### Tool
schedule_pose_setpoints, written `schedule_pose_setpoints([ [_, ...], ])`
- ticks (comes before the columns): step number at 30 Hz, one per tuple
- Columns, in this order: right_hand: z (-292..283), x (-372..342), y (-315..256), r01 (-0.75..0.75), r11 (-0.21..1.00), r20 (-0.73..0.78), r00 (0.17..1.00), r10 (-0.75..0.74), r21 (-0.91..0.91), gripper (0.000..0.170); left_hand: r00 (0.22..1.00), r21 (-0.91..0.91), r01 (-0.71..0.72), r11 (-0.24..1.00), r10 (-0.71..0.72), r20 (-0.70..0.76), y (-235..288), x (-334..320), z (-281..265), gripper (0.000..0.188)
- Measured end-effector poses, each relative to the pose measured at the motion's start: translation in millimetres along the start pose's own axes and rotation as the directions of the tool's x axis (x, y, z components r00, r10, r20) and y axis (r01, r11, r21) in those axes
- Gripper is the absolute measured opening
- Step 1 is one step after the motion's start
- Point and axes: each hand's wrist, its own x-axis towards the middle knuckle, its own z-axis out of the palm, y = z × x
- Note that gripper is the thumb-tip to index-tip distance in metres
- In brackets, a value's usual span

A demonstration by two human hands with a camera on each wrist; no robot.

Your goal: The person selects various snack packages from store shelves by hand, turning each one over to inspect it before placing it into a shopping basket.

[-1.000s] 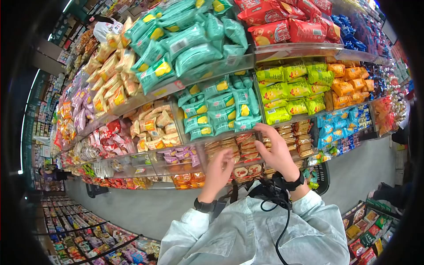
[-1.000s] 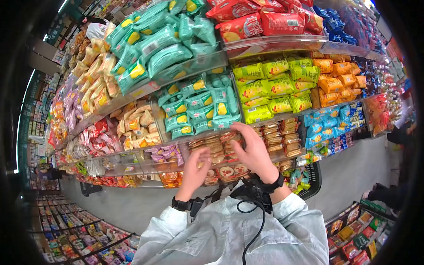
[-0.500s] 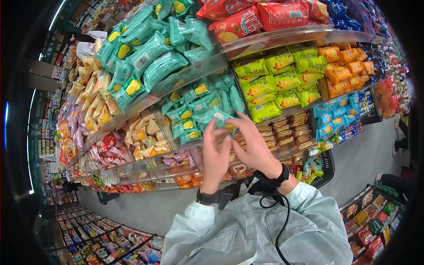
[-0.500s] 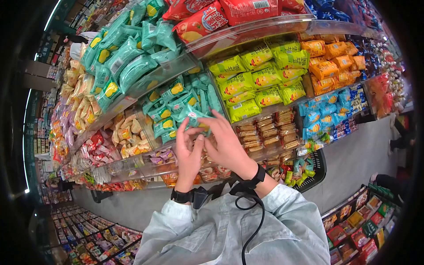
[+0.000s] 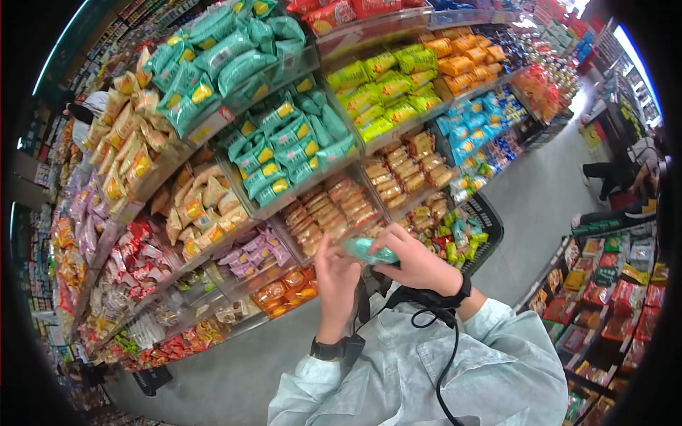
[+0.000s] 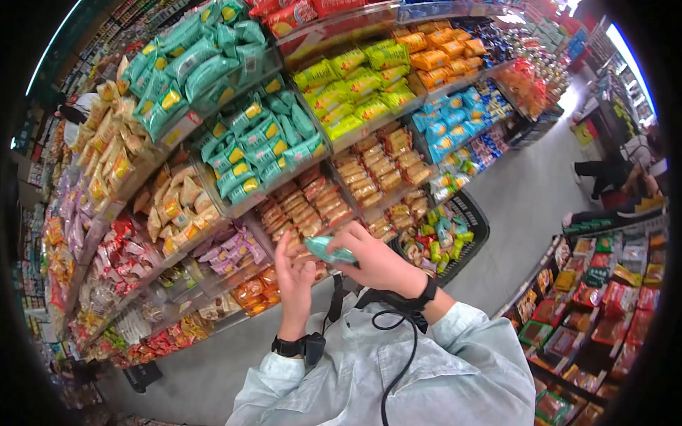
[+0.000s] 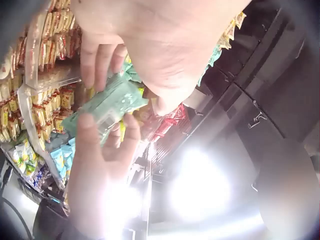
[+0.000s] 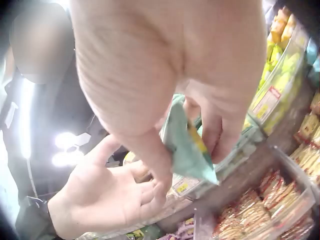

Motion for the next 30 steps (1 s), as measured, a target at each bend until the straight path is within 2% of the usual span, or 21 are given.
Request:
schedule_pose_setpoints([
  [1, -1.2, -19.7, -8.7, -0.044, 0.999, 0.033, 0.998, 0.045, -0.025, 0.042, 0.996, -0.057, 0.074, 0.996, -0.071, 0.05, -5.3, -14.6, -8.1, 0.073],
  [2, -1.1, -40.1, -18.1, -0.09, 0.995, 0.063, 0.994, 0.093, -0.05, 0.042, 0.991, -0.066, 0.096, 0.993, -0.089, 0.098, -9.9, -30.1, -9.6, 0.061],
  [3, -1.1, -60.4, -24.8, -0.139, 0.987, 0.095, 0.985, 0.147, -0.082, 0.043, 0.969, -0.045, 0.187, 0.981, -0.176, 0.176, -17.8, -40.5, -13.9, 0.056],
  [4, 0.4, -80.2, -29.6, -0.192, 0.979, 0.105, 0.974, 0.199, -0.073, 0.04, 0.935, -0.021, 0.273, 0.962, -0.26, 0.243, -28.3, -52.1, -17.2, 0.052],
  [5, -0.1, -97.5, -33.4, -0.169, 0.981, 0.149, 0.972, 0.182, -0.098, 0.04, 0.891, 0.012, 0.35, 0.937, -0.336, 0.306, -36.0, -63.2, -18.2, 0.047],
  [7, 1.6, -126.5, -39.9, -0.111, 0.986, 0.211, 0.968, 0.136, -0.125, 0.039, 0.823, 0.01, 0.434, 0.901, -0.401, 0.402, -43.1, -82.3, -12.2, 0.041],
  [8, 3.2, -137.7, -47.3, -0.211, 0.971, 0.224, 0.947, 0.231, -0.111, 0.036, 0.782, 0.022, 0.471, 0.882, -0.429, 0.453, -45.9, -90.1, -7.4, 0.039],
  [9, 7.0, -148.4, -48.0, -0.191, 0.976, 0.154, 0.966, 0.206, -0.103, 0.037, 0.735, 0.042, 0.505, 0.862, -0.455, 0.503, -49.0, -97.2, -4.5, 0.038],
  [10, 10.0, -158.6, -46.0, -0.17, 0.981, 0.084, 0.98, 0.178, -0.098, 0.038, 0.725, 0.038, 0.52, 0.853, -0.464, 0.509, -53.4, -103.3, -2.6, 0.038],
  [12, 10.3, -170.5, -47.4, -0.152, 0.981, -0.104, 0.985, 0.14, -0.123, 0.04, 0.782, 0.004, 0.43, 0.903, -0.374, 0.499, -59.9, -116.6, 6.0, 0.042],
  [13, 8.8, -177.2, -44.8, -0.204, 0.972, -0.177, 0.967, 0.182, -0.118, 0.041, 0.807, -0.011, 0.383, 0.924, -0.329, 0.49, -61.3, -123.3, 10.4, 0.045],
  [15, 5.6, -191.2, -30.4, -0.299, 0.95, -0.319, 0.912, 0.257, -0.089, 0.042, 0.767, -0.009, 0.421, 0.907, -0.351, 0.537, -60.2, -130.0, 20.3, 0.052],
  [16, 5.5, -197.9, -22.0, -0.322, 0.946, -0.392, 0.866, 0.31, 0.035, 0.04, 0.746, -0.005, 0.438, 0.899, -0.36, 0.56, -59.6, -131.2, 27.3, 0.057],
  [19, -12.2, -217.6, -8.2, -0.531, 0.825, -0.385, 0.732, 0.562, 0.195, 0.036, 0.719, 0.088, 0.408, 0.909, -0.379, 0.583, -66.3, -138.5, 60.5, 0.067],
  [23, -43.0, -258.5, 31.2, -0.547, 0.825, -0.478, 0.693, 0.54, 0.139, 0.029, 0.746, 0.147, 0.369, 0.918, -0.387, 0.542, -97.1, -145.5, 117.8, 0.061],
  [25, -69.1, -280.6, 48.3, -0.55, 0.815, -0.476, 0.677, 0.562, 0.181, 0.026, 0.703, 0.177, 0.371, 0.911, -0.401, 0.587, -101.5, -145.0, 152.1, 0.06],
  [26, -83.5, -291.1, 58.2, -0.535, 0.806, -0.465, 0.663, 0.587, 0.253, 0.025, 0.68, 0.192, 0.376, 0.906, -0.411, 0.607, -104.8, -146.2, 171.0, 0.059],
  [28, -108.2, -310.7, 77.8, -0.501, 0.766, -0.432, 0.633, 0.642, 0.404, 0.024, 0.685, 0.232, 0.35, 0.907, -0.417, 0.597, -117.2, -148.6, 206.1, 0.056],
  [30, -130.2, -323.1, 93.0, -0.409, 0.796, -0.474, 0.647, 0.598, 0.447, 0.026, 0.685, 0.273, 0.349, 0.896, -0.443, 0.578, -130.9, -147.9, 236.6, 0.051],
])
